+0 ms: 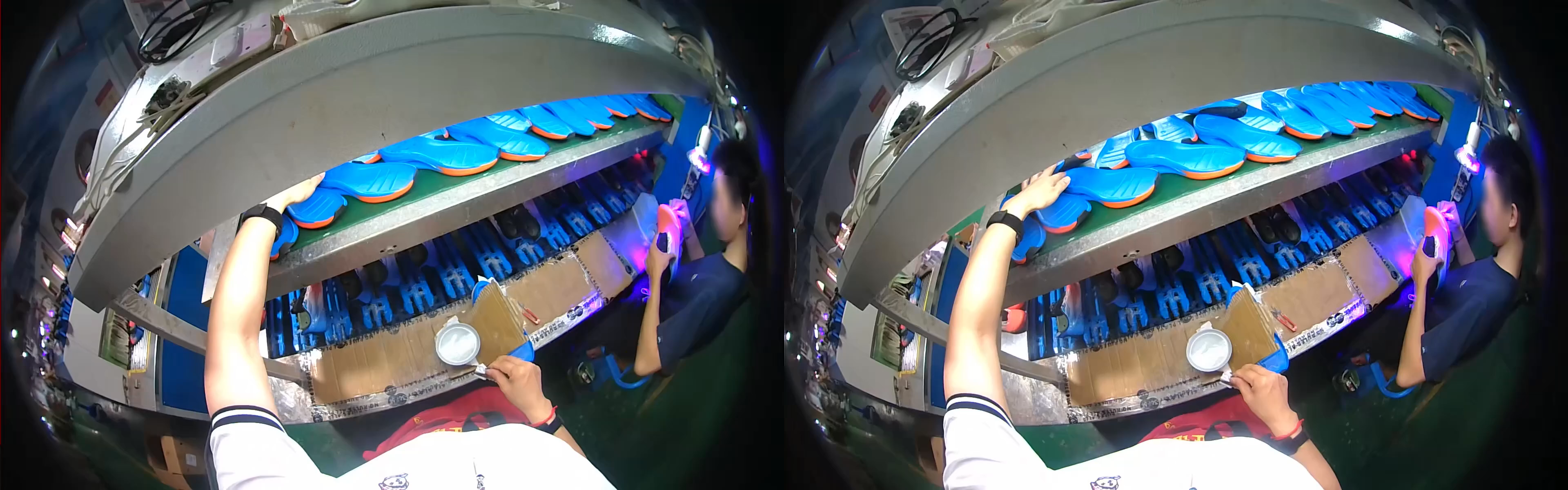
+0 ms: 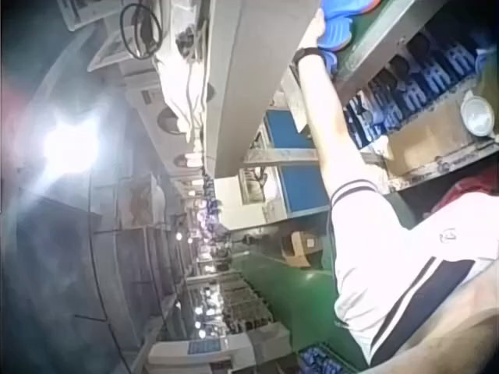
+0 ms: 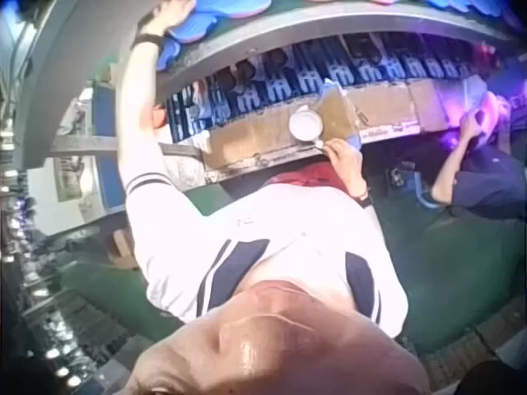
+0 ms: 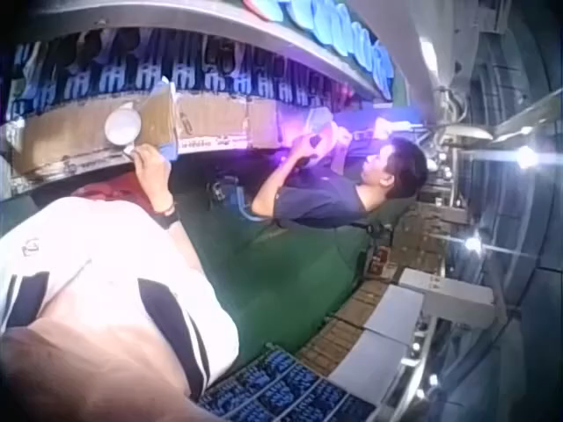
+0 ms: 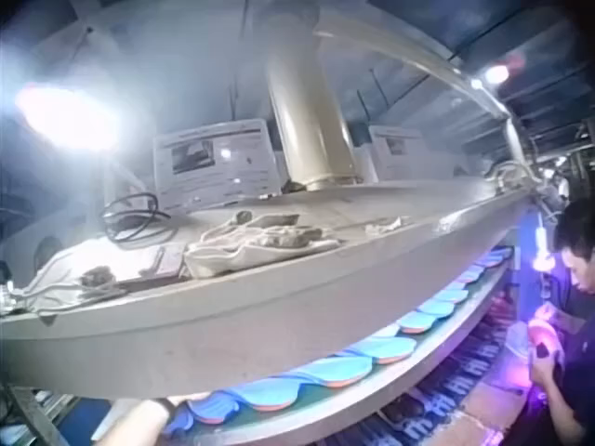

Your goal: Applying glue to shoe insoles and other components on a factory assembly line.

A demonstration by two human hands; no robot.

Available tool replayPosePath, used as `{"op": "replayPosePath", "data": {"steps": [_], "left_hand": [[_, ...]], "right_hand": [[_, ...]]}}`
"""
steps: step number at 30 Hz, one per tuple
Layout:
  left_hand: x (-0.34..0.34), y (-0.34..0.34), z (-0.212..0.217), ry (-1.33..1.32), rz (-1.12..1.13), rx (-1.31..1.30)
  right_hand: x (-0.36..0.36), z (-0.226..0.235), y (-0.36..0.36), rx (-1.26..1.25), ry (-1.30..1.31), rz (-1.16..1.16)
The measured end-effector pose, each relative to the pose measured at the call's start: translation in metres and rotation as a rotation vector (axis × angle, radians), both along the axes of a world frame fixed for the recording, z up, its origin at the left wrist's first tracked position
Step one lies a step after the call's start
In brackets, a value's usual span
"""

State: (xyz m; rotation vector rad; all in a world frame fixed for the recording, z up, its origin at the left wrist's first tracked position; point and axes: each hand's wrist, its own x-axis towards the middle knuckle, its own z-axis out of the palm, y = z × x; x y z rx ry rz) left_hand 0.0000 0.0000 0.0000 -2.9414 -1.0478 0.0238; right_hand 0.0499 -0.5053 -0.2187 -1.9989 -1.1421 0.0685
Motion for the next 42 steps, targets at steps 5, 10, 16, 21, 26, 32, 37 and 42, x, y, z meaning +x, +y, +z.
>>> {"op": "replayPosePath", "data": {"steps": [5,10,16,21,26,32,37,42], "left_hand": [[0.006,-0.011,0.003,-0.053,0.035,-0.004],[-0.008,-0.013,0.012,-0.027,0.129,-0.011],[-0.029,0.003,0.002,-0.092,0.185,-0.029],[-0.043,0.004,-0.001,-0.064,0.110,0.012],[-0.097,0.037,-0.017,-0.111,0.228,0.145],[-0.134,0.021,-0.058,-0.602,0.615,-0.634],[-0.140,0.018,-0.071,-0.831,0.543,-0.829],[-0.129,0.006,-0.073,-0.850,0.527,-0.743]], "right_hand": [[-0.001,-0.001,-0.004,-0.011,-0.010,-0.028],[-0.006,-0.001,-0.008,-0.019,0.007,-0.037],[-0.008,-0.002,-0.009,-0.019,0.000,-0.022],[-0.008,0.000,-0.005,-0.021,-0.003,-0.005],[-0.010,0.001,0.000,-0.009,0.007,0.016],[-0.010,0.000,0.000,-0.031,0.018,0.019],[-0.014,-0.004,0.012,-0.033,0.017,0.076],[-0.021,-0.001,0.025,-0.055,0.030,0.160]]}}
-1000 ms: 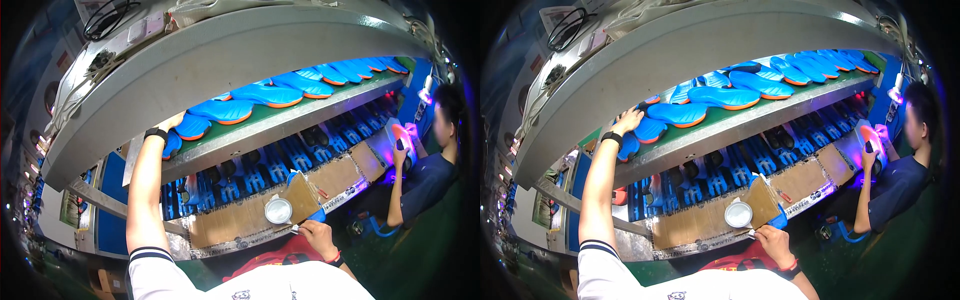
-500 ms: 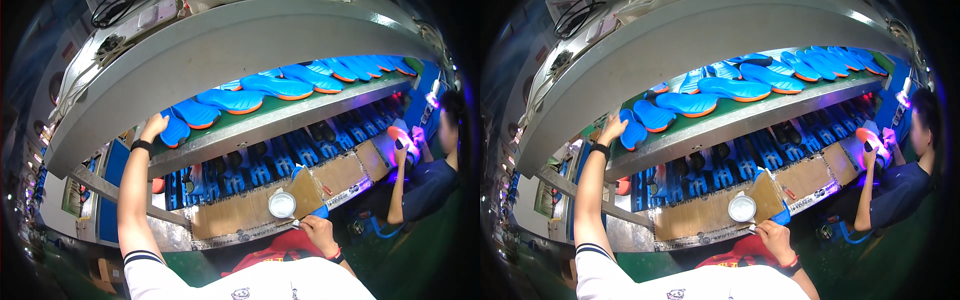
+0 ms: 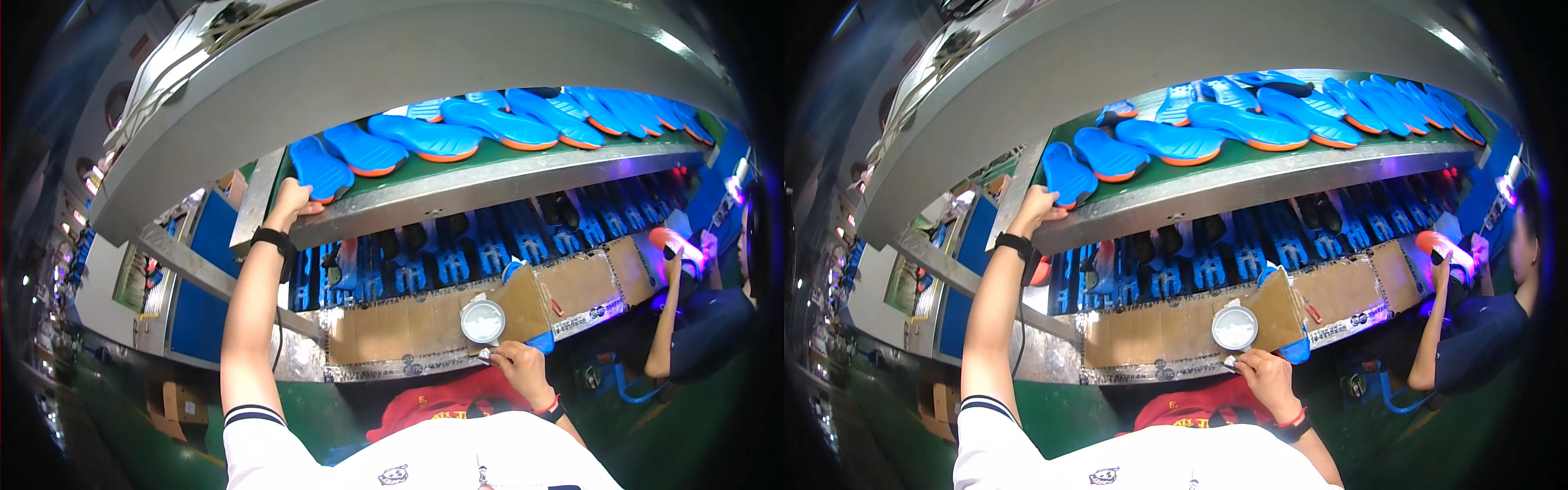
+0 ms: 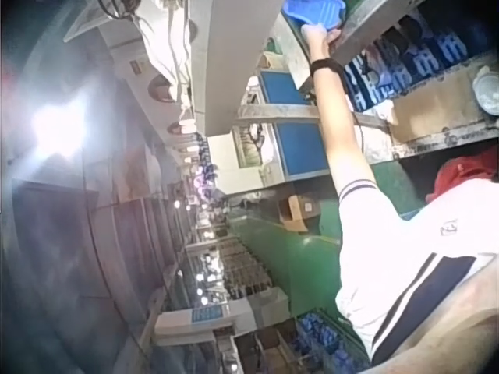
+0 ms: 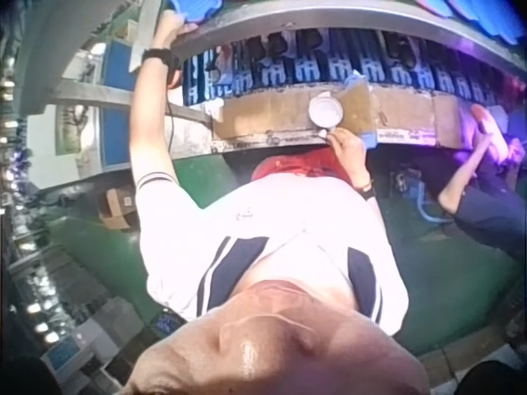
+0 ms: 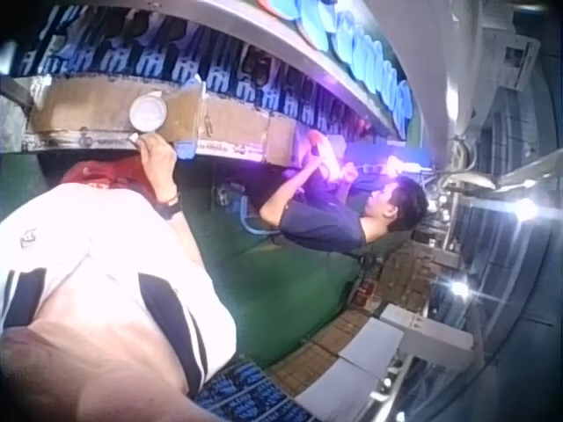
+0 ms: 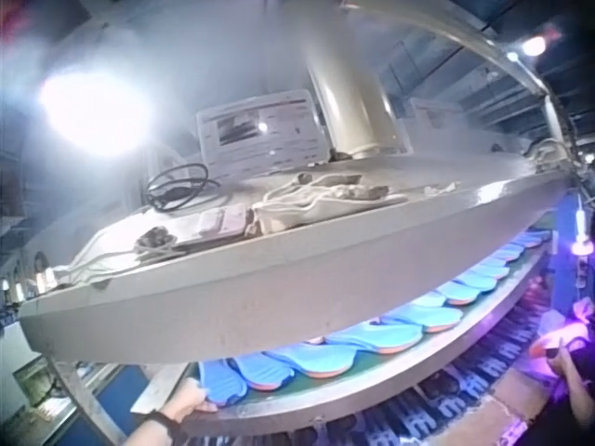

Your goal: Applying glue to shoe insoles and other components on a factory assembly line.

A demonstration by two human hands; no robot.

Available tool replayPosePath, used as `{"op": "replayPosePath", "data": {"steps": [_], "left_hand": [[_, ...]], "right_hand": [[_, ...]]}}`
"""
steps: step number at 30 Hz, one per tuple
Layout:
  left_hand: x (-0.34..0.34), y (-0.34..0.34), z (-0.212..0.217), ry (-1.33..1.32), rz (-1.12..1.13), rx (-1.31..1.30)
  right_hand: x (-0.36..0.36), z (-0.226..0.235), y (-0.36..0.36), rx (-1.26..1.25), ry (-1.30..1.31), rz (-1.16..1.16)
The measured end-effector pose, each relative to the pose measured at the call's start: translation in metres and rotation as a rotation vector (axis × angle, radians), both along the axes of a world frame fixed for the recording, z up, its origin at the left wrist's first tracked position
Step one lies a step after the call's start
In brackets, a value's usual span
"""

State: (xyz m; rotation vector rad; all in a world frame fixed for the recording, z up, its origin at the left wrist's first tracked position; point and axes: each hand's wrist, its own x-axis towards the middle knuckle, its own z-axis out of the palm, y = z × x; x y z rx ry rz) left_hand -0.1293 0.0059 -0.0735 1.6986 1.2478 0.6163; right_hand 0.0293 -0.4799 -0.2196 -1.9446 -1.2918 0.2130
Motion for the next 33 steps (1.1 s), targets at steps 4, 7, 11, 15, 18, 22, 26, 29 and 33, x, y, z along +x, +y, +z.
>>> {"op": "replayPosePath", "data": {"steps": [4,7,11,15,18,22,26,29,33], "left_hand": [[-0.003,-0.025,-0.014,-0.107,0.118,0.203],[-0.019,-0.056,-0.033,-0.242,0.201,0.775],[-0.015,-0.148,-0.059,-0.489,0.183,0.693],[-0.042,-0.199,-0.148,-0.477,0.232,0.361],[-0.063,-0.231,-0.221,-0.346,0.221,0.190],[-0.094,-0.261,-0.280,-0.218,0.137,-0.061],[-0.103,-0.278,-0.291,-0.091,0.103,-0.266],[-0.100,-0.288,-0.292,-0.084,0.058,-0.265],[-0.091,-0.298,-0.290,-0.150,-0.030,-0.317]], "right_hand": [[-0.005,0.001,0.013,0.037,0.014,0.038],[-0.008,0.003,0.019,0.022,0.019,0.066],[-0.006,0.002,0.019,-0.008,0.020,0.045],[-0.005,0.004,0.022,-0.012,0.018,0.068],[-0.006,0.005,0.023,-0.013,0.028,0.072],[-0.008,-0.002,0.024,-0.027,0.046,0.071],[-0.010,-0.004,0.028,-0.036,0.061,0.089],[-0.012,-0.002,0.032,-0.046,0.054,0.122],[-0.016,-0.001,0.035,-0.048,0.039,0.152]]}}
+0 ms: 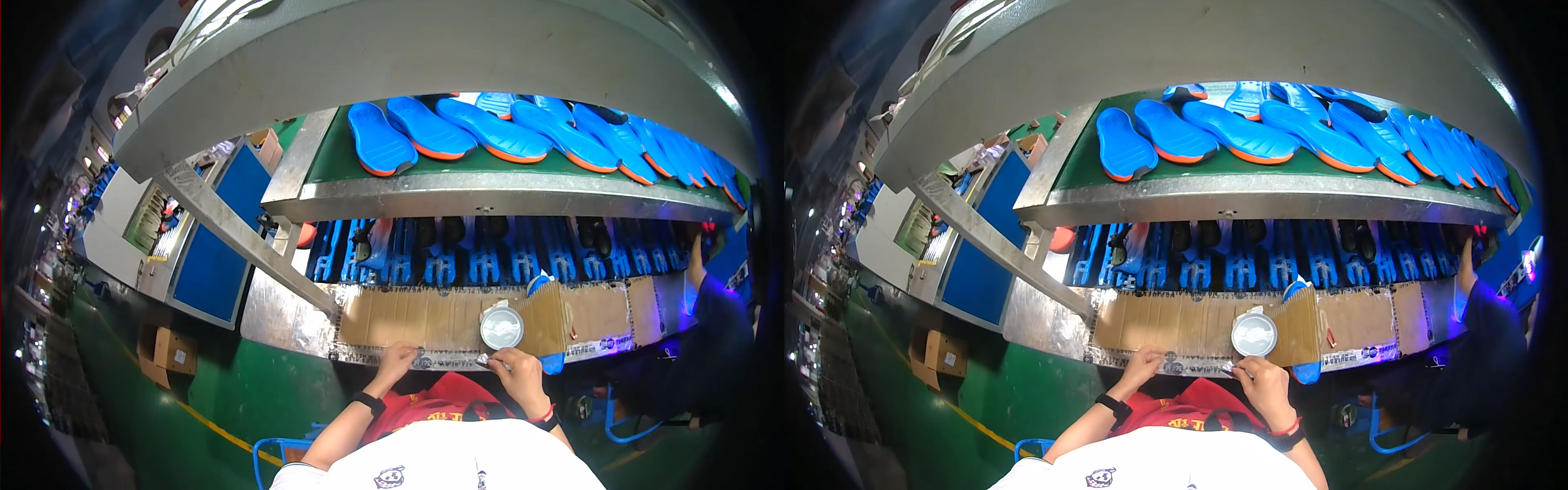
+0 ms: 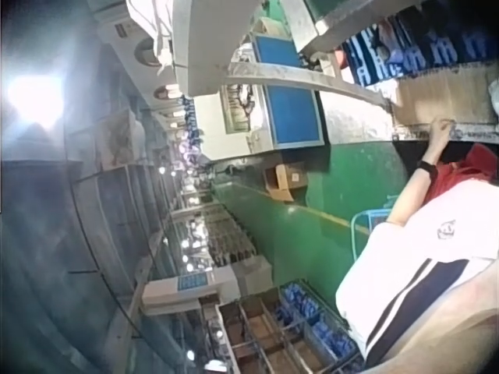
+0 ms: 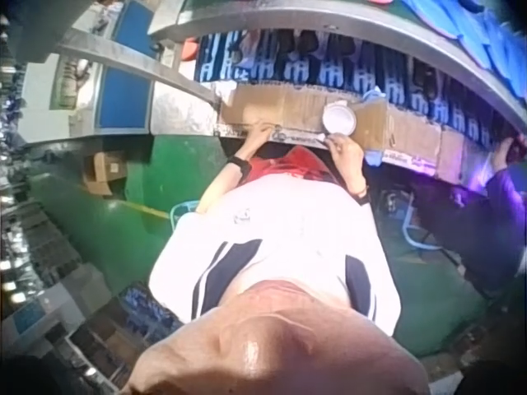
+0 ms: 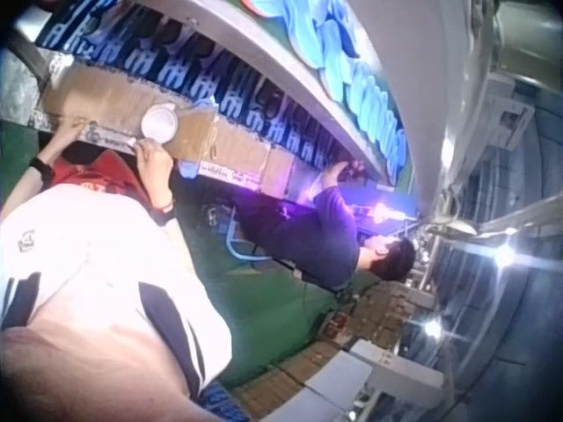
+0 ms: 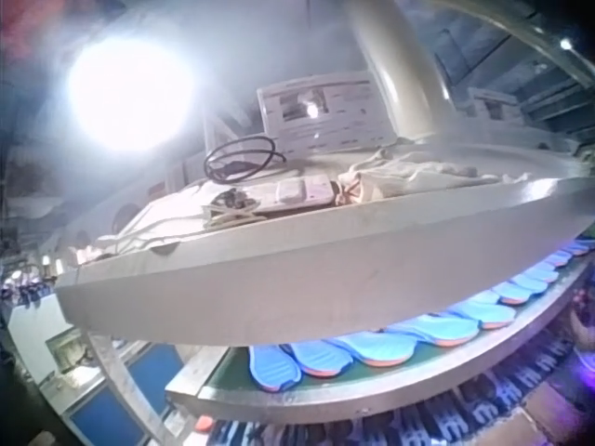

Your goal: Applying glue to shoe insoles and other components on a factory assembly line.

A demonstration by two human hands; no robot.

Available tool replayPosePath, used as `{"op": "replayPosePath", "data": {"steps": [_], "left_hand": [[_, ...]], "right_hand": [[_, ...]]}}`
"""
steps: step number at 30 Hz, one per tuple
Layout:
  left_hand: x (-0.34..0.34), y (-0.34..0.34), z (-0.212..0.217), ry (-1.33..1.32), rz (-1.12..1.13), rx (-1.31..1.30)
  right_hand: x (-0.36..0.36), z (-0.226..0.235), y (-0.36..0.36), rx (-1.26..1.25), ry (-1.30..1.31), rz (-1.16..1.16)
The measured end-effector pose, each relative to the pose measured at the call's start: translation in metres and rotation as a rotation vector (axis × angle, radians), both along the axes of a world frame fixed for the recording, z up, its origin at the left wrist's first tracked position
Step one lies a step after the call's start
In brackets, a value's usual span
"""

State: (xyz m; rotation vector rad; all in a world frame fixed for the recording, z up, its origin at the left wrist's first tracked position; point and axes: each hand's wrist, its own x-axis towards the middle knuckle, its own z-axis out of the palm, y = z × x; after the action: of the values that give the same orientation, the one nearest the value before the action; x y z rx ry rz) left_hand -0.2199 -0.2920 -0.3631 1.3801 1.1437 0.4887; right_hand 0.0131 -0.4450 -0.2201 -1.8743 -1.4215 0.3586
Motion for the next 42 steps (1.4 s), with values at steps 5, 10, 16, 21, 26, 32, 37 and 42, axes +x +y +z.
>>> {"op": "replayPosePath", "data": {"steps": [5,10,16,21,26,32,37,42], "left_hand": [[0.001,-0.008,-0.016,0.050,-0.089,0.040],[0.003,-0.011,-0.013,0.099,-0.144,0.147],[-0.001,-0.013,-0.009,0.158,-0.234,0.151],[0.003,-0.017,-0.014,0.159,-0.226,0.102],[0.010,-0.016,-0.014,0.195,-0.309,0.136],[0.017,-0.020,-0.011,0.202,-0.297,0.102],[0.019,-0.021,-0.012,0.214,-0.327,0.111],[0.016,-0.018,-0.023,0.153,-0.328,0.050]], "right_hand": [[-0.002,-0.003,-0.002,-0.023,-0.035,0.027],[-0.003,-0.005,-0.006,-0.042,-0.031,0.002],[0.000,-0.002,-0.009,-0.046,-0.019,-0.011],[0.004,-0.012,-0.018,-0.029,-0.055,-0.016],[0.005,-0.018,-0.023,-0.049,-0.058,-0.046],[0.006,-0.018,-0.026,-0.072,-0.061,-0.058],[0.006,-0.022,-0.025,-0.007,-0.077,-0.054],[0.005,-0.021,-0.026,-0.017,-0.071,-0.066]]}}
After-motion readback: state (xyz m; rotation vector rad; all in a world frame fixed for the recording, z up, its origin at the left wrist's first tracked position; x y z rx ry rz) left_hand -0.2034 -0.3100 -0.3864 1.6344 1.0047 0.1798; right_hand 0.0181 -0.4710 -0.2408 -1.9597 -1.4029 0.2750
